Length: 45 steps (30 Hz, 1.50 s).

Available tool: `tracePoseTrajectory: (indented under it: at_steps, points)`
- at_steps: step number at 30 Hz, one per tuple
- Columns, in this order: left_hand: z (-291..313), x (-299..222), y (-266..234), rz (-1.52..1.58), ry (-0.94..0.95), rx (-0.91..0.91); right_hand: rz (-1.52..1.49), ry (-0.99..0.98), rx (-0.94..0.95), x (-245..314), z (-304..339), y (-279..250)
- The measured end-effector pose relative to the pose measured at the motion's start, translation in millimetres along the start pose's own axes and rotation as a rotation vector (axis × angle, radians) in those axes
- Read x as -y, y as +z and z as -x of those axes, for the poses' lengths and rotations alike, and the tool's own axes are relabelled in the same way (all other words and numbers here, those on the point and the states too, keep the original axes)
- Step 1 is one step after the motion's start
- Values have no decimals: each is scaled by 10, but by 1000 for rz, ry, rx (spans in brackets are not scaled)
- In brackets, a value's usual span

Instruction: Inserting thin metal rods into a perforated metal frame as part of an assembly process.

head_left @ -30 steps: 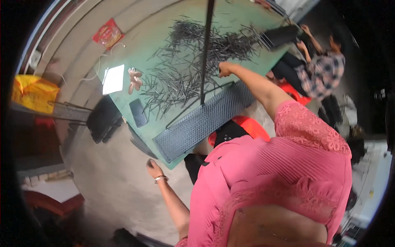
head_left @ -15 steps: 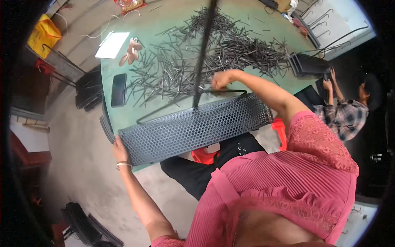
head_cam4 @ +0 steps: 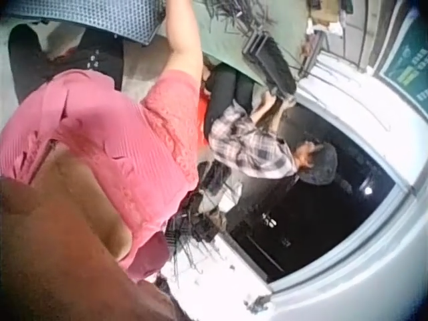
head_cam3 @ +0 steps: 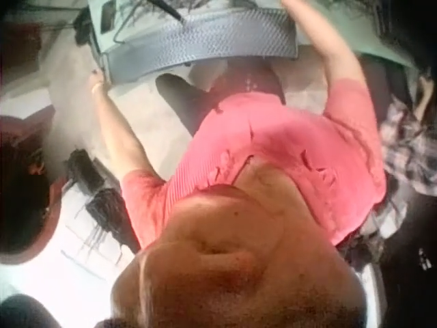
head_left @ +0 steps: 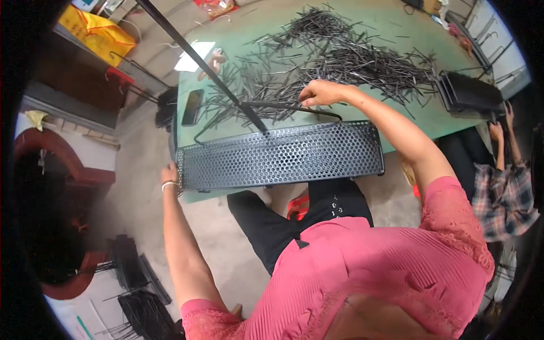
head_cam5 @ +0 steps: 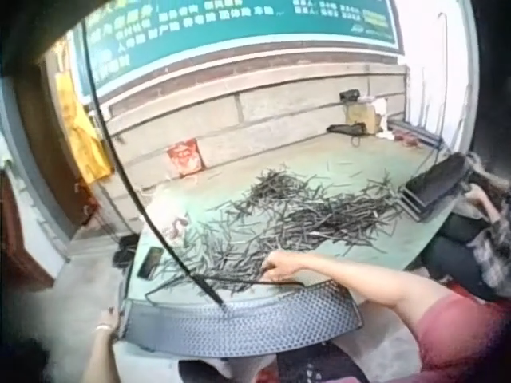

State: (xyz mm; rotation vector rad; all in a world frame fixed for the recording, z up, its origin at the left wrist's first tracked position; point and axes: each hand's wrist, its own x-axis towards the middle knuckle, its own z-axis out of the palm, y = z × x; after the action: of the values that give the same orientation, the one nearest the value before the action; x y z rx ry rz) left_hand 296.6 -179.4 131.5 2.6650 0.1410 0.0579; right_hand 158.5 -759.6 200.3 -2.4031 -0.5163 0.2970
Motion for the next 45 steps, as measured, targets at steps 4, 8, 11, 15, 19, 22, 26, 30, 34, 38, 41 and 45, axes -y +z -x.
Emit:
tracePoseTrajectory:
  at_steps: [4,8,11,15,19,22,26,30,34,38,41,45]
  points:
    - [93,-235,218,-30,-130,140,140,-228,-38,-77,-568,86]
    - [331,-685,60,43,-155,259,304,-355,15,71,-1557,318]
    - [357,-651,4,4,-52,229,339,-479,-35,204,-2334,527]
    - [400,-582,-22,53,-21,200,429,-293,55,407,-3159,793]
    - [469,-628,20,121,-25,117,445,-344,-26,322,-3434,1026]
    - [470,-628,18,131,-33,118,433,-394,-30,286,-3441,1050]
    - [467,-651,14,157,-52,117,451,-487,-68,259,-3330,1033]
    - [438,-628,29,127,-36,99,469,-442,45,273,-3410,943]
    - [435,-633,24,115,-80,123,463,-527,-13,203,-3490,985]
    - [446,-641,27,71,-104,131,470,-503,6,244,-3531,966]
    - [476,-614,41,110,-118,129,423,-425,69,395,-3496,951]
    - [453,-627,36,102,-119,130,520,-473,42,402,-3421,933]
